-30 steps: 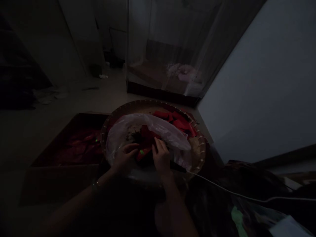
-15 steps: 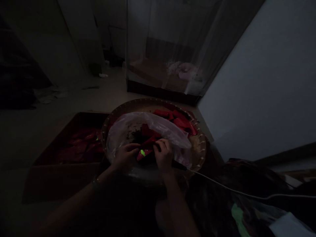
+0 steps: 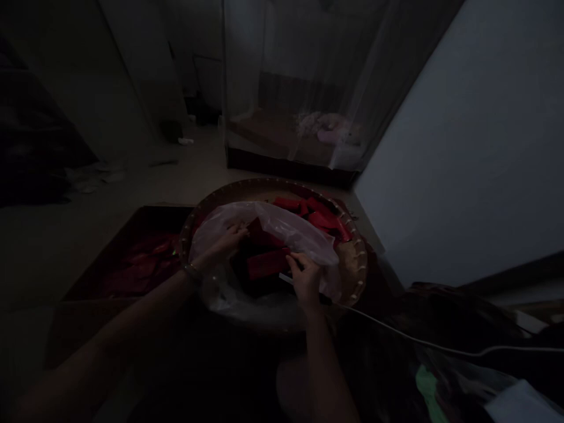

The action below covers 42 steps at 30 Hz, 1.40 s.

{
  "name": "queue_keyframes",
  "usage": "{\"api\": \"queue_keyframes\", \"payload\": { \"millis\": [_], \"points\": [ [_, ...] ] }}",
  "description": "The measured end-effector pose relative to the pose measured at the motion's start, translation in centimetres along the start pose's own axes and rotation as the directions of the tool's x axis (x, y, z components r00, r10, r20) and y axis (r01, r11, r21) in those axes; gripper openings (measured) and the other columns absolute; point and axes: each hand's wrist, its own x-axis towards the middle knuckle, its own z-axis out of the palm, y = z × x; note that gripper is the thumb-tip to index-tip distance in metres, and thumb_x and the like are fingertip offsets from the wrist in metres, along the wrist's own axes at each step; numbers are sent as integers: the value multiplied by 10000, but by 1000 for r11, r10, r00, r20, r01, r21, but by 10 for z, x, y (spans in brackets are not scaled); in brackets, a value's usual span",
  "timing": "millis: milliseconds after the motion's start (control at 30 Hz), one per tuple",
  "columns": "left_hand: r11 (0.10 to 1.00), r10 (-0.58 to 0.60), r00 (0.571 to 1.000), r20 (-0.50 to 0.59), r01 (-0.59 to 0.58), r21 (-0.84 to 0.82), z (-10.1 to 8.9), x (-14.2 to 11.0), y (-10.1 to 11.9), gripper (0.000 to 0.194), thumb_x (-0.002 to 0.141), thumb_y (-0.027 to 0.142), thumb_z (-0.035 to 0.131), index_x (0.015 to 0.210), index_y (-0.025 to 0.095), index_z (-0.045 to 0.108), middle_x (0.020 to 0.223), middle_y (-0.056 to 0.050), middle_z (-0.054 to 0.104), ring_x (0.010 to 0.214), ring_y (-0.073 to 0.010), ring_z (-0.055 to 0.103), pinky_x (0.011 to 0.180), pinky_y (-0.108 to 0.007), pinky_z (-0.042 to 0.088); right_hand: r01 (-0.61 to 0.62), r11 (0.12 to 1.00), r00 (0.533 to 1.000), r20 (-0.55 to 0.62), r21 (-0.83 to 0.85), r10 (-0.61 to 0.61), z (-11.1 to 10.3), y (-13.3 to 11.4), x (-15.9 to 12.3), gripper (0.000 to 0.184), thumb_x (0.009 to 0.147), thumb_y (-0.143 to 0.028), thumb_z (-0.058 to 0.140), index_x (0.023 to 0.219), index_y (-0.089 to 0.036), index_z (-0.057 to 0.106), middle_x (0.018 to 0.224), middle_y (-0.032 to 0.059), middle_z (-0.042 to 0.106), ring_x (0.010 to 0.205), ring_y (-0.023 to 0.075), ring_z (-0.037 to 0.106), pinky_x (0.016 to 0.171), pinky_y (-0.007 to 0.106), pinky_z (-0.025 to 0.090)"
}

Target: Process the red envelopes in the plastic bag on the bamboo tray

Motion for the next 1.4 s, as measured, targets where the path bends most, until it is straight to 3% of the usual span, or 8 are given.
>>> {"api": "queue_keyframes", "payload": {
  "millis": [133, 300, 433, 633, 933, 1067, 1233, 1400],
  "points": [
    [959, 103, 994, -17, -95, 268, 5, -20, -4, 329, 663, 223, 702, 990, 202, 674, 1129, -75, 636, 1140, -241, 519, 941, -305, 411, 110, 993, 994, 7, -36, -110, 7, -8, -6, 252, 793, -406, 567, 802, -184, 686, 770, 45, 677, 687, 190, 617, 665, 356, 518],
    [843, -52, 953, 300, -118, 524, 9, -68, -4, 205, 718, 342, 634, 807, 183, 729, 785, -40, 695, 864, -235, 621, 684, -246, 459, 200, 971, 979, -12, -133, -204, 17, -20, -14, 206, 805, -384, 585, 774, -205, 681, 719, 32, 665, 669, 185, 605, 664, 344, 508],
    [793, -99, 971, 218, -55, 606, 16, -85, -3, 292, 761, 375, 538, 782, 156, 730, 620, -7, 657, 552, -147, 548, 489, -207, 358, 382, 867, 909, -40, -320, -415, 18, -26, -18, 185, 830, -310, 577, 708, -218, 680, 754, 50, 638, 773, 194, 573, 742, 350, 476],
    [720, -84, 973, 216, -90, 688, 14, -91, -4, 320, 787, 370, 503, 824, 141, 723, 689, -9, 679, 616, -141, 568, 525, -198, 370, 500, 802, 860, 82, -326, -503, 21, -22, -19, 177, 873, -231, 513, 793, -194, 666, 722, 44, 660, 724, 174, 563, 713, 319, 471],
    [694, -92, 960, 263, -128, 709, 1, -95, -3, 255, 806, 306, 532, 950, 217, 722, 845, -7, 731, 713, -151, 641, 629, -211, 448, 81, 995, 965, 256, -55, -65, 17, -20, -26, 267, 746, -376, 623, 895, -161, 669, 819, 69, 698, 741, 202, 646, 677, 315, 519],
    [797, -47, 971, 236, -106, 594, 1, -95, -7, 229, 759, 317, 612, 937, 229, 727, 886, -11, 732, 789, -169, 655, 721, -234, 478, -110, 993, 911, 404, 42, 84, 17, -20, -26, 325, 698, -421, 657, 884, -157, 692, 816, 74, 720, 758, 229, 658, 703, 349, 527],
    [974, -142, 981, 132, 115, 197, 3, -93, -11, 439, 700, 435, 664, 1032, 149, 690, 965, -72, 712, 846, -196, 652, 752, -274, 503, -170, 973, 921, 378, 157, 100, 20, -21, -29, 362, 731, -435, 628, 972, -168, 671, 914, 72, 715, 848, 228, 653, 787, 364, 512],
    [956, -218, 940, 261, 152, 250, -3, -94, -6, 483, 774, 513, 568, 1071, 147, 675, 937, -71, 711, 846, -213, 651, 745, -296, 506, -337, 934, 758, 623, 122, 192, 20, -19, -33, 542, 713, -572, 620, 1059, -157, 660, 989, 88, 706, 961, 271, 628, 887, 438, 465]
  ]
}}
